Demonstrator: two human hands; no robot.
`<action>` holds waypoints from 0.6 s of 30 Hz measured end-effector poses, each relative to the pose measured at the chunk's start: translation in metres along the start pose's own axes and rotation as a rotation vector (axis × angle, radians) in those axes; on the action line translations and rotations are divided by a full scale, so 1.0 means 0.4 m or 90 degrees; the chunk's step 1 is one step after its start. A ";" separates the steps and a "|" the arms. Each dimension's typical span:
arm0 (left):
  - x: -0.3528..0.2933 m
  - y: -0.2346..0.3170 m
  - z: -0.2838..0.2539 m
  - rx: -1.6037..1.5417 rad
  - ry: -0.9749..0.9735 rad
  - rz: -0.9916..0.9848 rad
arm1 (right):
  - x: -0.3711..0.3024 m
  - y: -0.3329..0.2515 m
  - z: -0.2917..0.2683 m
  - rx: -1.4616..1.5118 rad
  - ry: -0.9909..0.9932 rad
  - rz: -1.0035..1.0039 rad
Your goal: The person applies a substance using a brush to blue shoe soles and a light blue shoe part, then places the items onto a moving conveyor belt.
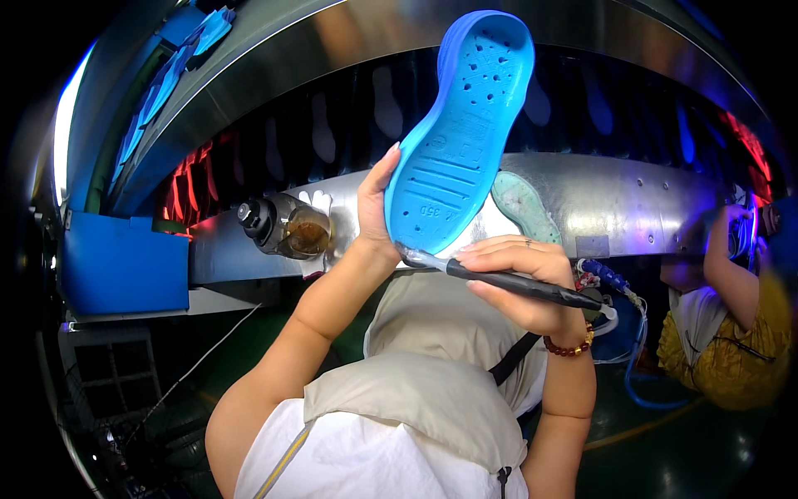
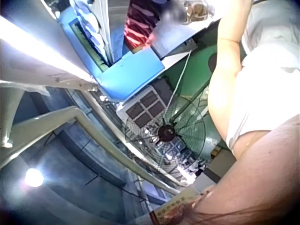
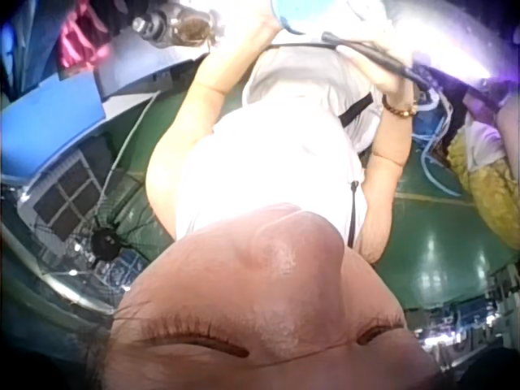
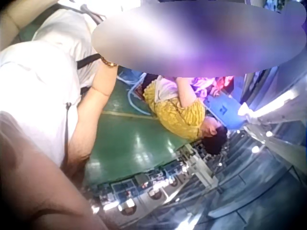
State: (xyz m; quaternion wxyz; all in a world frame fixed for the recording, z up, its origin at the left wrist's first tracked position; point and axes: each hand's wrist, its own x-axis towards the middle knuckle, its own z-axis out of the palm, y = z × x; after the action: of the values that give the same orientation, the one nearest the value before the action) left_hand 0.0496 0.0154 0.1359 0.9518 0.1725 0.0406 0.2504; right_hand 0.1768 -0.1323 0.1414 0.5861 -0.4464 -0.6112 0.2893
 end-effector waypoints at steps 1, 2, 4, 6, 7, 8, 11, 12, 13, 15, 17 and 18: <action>0.003 0.008 -0.002 -0.009 0.003 -0.017 | 0.009 -0.004 0.004 0.022 -0.005 -0.028; 0.013 0.015 -0.004 -0.019 0.008 -0.037 | 0.011 0.001 0.007 0.005 0.039 -0.014; 0.026 0.026 -0.001 -0.026 0.001 -0.087 | 0.007 0.009 0.024 -0.034 0.060 -0.018; 0.027 0.038 -0.003 0.000 0.041 -0.126 | 0.011 -0.027 0.046 -0.105 -0.069 -0.042; 0.025 0.044 -0.004 0.012 0.062 -0.146 | 0.015 -0.041 0.051 -0.108 -0.158 -0.062; 0.024 0.046 -0.003 0.031 0.033 -0.189 | 0.009 -0.053 0.051 -0.089 -0.191 -0.036; 0.026 0.053 0.008 0.185 0.144 -0.260 | 0.009 -0.038 -0.015 -0.132 -0.002 -0.028; 0.027 0.048 0.012 0.214 0.109 -0.288 | 0.015 -0.022 -0.026 -0.181 -0.065 0.013; 0.027 0.052 0.014 0.273 0.149 -0.373 | 0.009 -0.023 -0.027 -0.177 -0.123 0.014; 0.008 0.044 0.016 0.372 0.109 -0.359 | 0.012 -0.029 -0.021 -0.166 -0.236 0.012; -0.005 0.056 0.032 0.405 0.109 -0.390 | 0.019 -0.047 -0.050 -0.183 -0.268 0.041; -0.008 0.064 0.047 0.395 0.124 -0.418 | 0.017 -0.034 -0.056 -0.158 -0.226 0.047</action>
State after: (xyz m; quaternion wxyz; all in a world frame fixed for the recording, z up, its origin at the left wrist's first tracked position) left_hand 0.0380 0.0287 0.1624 0.8757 0.4031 0.2556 -0.0735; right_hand 0.1965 -0.1360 0.1599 0.3988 -0.4794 -0.7189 0.3071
